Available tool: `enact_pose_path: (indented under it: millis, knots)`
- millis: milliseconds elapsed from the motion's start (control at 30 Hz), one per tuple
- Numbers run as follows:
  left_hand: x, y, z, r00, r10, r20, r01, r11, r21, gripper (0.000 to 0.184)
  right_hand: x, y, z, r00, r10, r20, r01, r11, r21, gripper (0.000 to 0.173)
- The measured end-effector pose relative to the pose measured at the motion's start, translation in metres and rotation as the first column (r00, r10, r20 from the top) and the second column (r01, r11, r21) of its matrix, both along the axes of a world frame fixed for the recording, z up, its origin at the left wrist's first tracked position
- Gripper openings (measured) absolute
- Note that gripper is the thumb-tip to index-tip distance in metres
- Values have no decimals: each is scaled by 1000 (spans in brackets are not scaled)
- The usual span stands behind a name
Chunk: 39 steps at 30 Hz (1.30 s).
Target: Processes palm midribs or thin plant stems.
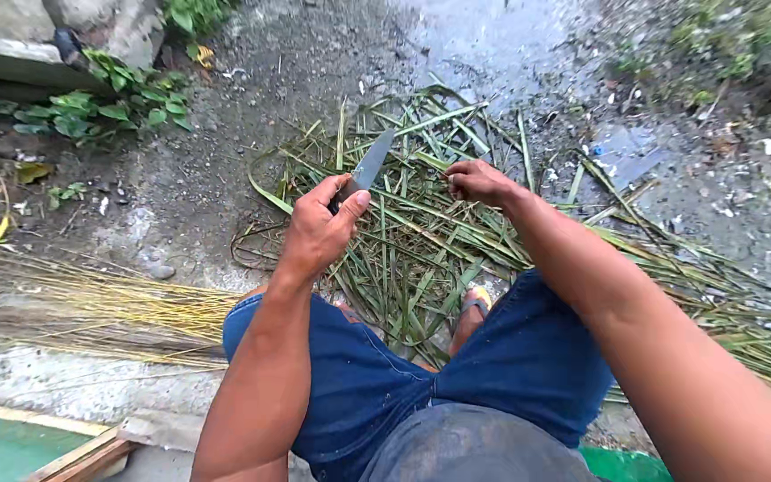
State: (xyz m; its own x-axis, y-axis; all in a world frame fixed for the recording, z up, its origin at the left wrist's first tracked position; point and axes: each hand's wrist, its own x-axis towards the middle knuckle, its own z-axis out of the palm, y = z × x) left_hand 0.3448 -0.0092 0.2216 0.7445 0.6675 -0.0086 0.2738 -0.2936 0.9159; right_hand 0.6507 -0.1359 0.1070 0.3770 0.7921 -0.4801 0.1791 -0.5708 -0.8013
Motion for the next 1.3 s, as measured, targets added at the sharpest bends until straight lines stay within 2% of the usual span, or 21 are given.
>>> enact_pose_path:
  millis: [67, 167, 367, 467, 533, 633, 767, 933, 1067, 1200, 1300]
  knots:
    - [6, -6, 5, 997, 31, 64, -22, 989, -143, 26, -26, -18, 43, 990, -41, -136, 64, 984, 169, 29]
    - [12, -14, 9, 991, 29, 129, 9, 960, -280, 24, -68, -45, 85, 979, -28, -202, 101, 927, 361, 28]
    - [14, -47, 33, 960, -262, 99, 280, 913, -298, 37, -134, -79, 108, 926, -8, -378, 230, 805, 546, 21]
    - [13, -56, 36, 926, -364, 97, 375, 866, -332, 44, -153, -85, 109, 900, 58, -433, 231, 777, 585, 25]
    - [10, -58, 33, 917, -372, 147, 400, 844, -358, 42, -161, -86, 106, 887, 96, -452, 232, 754, 614, 26]
    - [4, -54, 26, 922, -289, 256, 372, 845, -385, 42, -165, -89, 101, 885, 138, -445, 196, 757, 624, 26]
    - [0, -49, 8, 916, -170, 363, 333, 827, -452, 41, -172, -90, 101, 904, 81, -419, 196, 794, 576, 25]
    - [-4, -66, 9, 907, -348, 238, 415, 836, -358, 41, -173, -88, 102, 931, 69, -358, 179, 768, 614, 19]
    - [-9, -55, 15, 913, -245, 327, 358, 864, -353, 41, -175, -92, 111, 960, 74, -272, 110, 789, 605, 21]
    - [-17, -61, 17, 908, -277, 315, 375, 872, -314, 41, -178, -92, 114, 944, 120, -308, 100, 784, 613, 22]
    - [-24, -45, 21, 918, -180, 353, 291, 910, -294, 39, -178, -95, 117, 941, 162, -298, 60, 787, 614, 23]
